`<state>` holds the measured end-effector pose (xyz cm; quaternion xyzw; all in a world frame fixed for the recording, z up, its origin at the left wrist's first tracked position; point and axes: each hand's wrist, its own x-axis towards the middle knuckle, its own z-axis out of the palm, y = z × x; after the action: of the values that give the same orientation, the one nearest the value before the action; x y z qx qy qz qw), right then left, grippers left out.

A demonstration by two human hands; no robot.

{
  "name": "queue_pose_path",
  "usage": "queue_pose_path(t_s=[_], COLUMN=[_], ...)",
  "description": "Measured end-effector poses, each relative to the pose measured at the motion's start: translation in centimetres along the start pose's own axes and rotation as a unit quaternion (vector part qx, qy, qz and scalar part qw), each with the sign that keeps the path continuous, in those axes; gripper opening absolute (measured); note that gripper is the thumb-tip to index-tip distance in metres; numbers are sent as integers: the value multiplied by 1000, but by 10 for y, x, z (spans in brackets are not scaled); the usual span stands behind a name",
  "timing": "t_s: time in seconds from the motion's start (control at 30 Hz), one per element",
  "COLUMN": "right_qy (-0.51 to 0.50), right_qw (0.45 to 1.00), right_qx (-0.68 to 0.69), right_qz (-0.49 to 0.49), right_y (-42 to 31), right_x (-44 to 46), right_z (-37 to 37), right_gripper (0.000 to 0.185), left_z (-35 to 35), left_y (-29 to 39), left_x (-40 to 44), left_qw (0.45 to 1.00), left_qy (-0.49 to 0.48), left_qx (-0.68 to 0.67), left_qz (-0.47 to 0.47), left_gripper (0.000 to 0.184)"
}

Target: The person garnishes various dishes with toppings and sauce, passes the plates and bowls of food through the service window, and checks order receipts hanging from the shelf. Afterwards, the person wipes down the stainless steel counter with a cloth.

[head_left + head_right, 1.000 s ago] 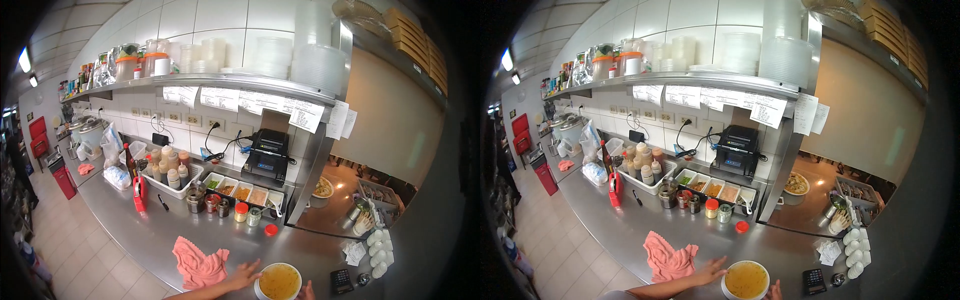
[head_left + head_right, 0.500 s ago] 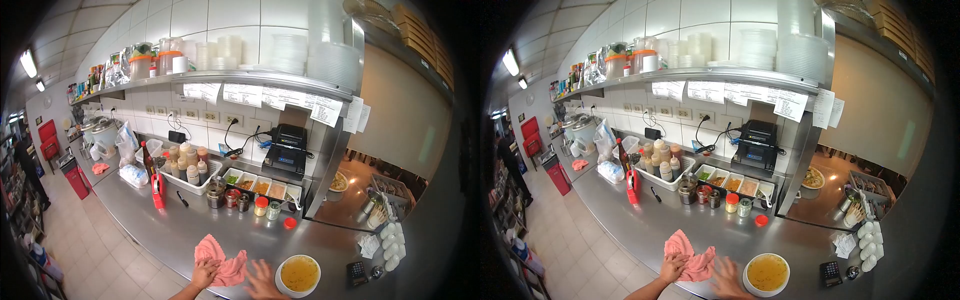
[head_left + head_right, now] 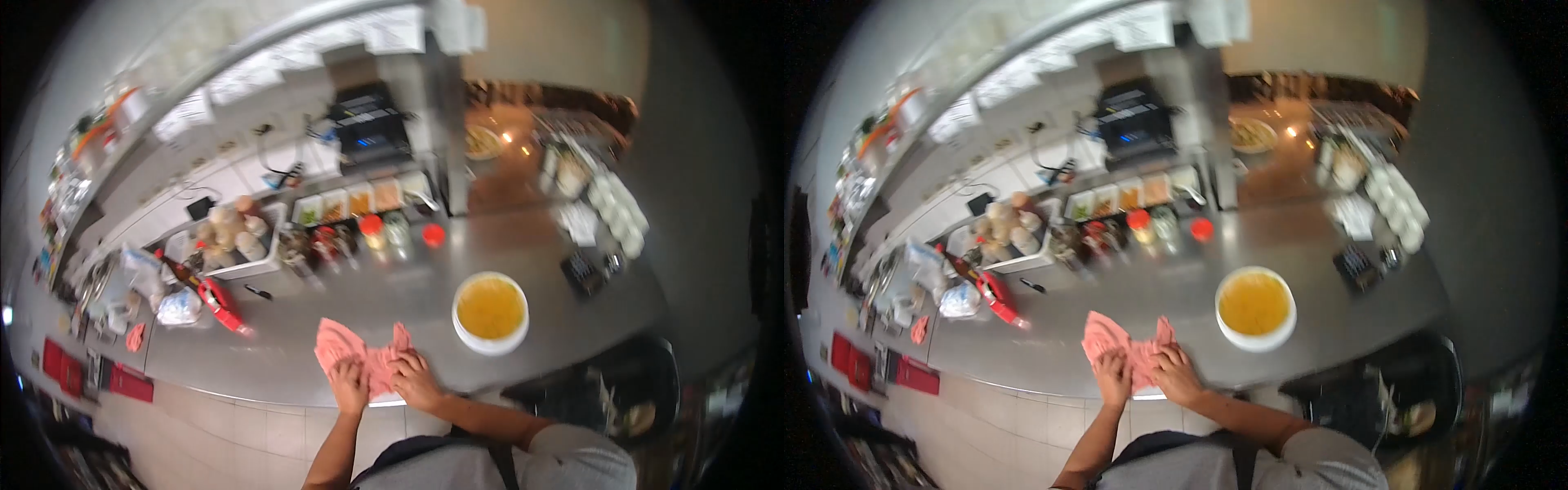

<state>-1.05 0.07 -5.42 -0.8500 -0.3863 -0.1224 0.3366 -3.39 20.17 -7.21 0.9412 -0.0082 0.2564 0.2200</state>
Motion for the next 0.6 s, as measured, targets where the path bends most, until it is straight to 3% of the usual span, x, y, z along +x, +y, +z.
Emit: queue_pose_path(t_s=[0.13, 0.17, 0.27, 0.33, 0.4, 0.53, 0.6], right_qy=[25, 1, 30, 136, 222, 364, 426], right_qw=[991, 991, 981, 937, 907, 758, 720], right_qx=[128, 132, 144, 183, 22, 205, 209], right_qz=[-8, -15, 125, 265, 357, 502, 506], right_y=[-27, -29, -31, -24, -4, 51, 78], right_x=[-84, -108, -174, -212, -233, -270, -278], right_z=[0, 0, 14, 28, 35, 61, 74], right_gripper=[22, 31, 33, 40, 44, 43, 43], left_z=[0, 2, 8, 12, 17, 23, 25], left_y=[9, 10, 7, 6, 0, -5, -7], left_x=[5, 5, 0, -1, -3, -7, -7], left_qw=[1000, 1000, 997, 994, 991, 986, 985], left_qy=[6, -1, -22, -27, -29, -44, -43], left_qx=[0, 16, 69, 104, 122, 155, 158], left_qz=[12, 12, 17, 26, 48, 52, 51], left_gripper=[16, 17, 20, 22, 27, 32, 33])
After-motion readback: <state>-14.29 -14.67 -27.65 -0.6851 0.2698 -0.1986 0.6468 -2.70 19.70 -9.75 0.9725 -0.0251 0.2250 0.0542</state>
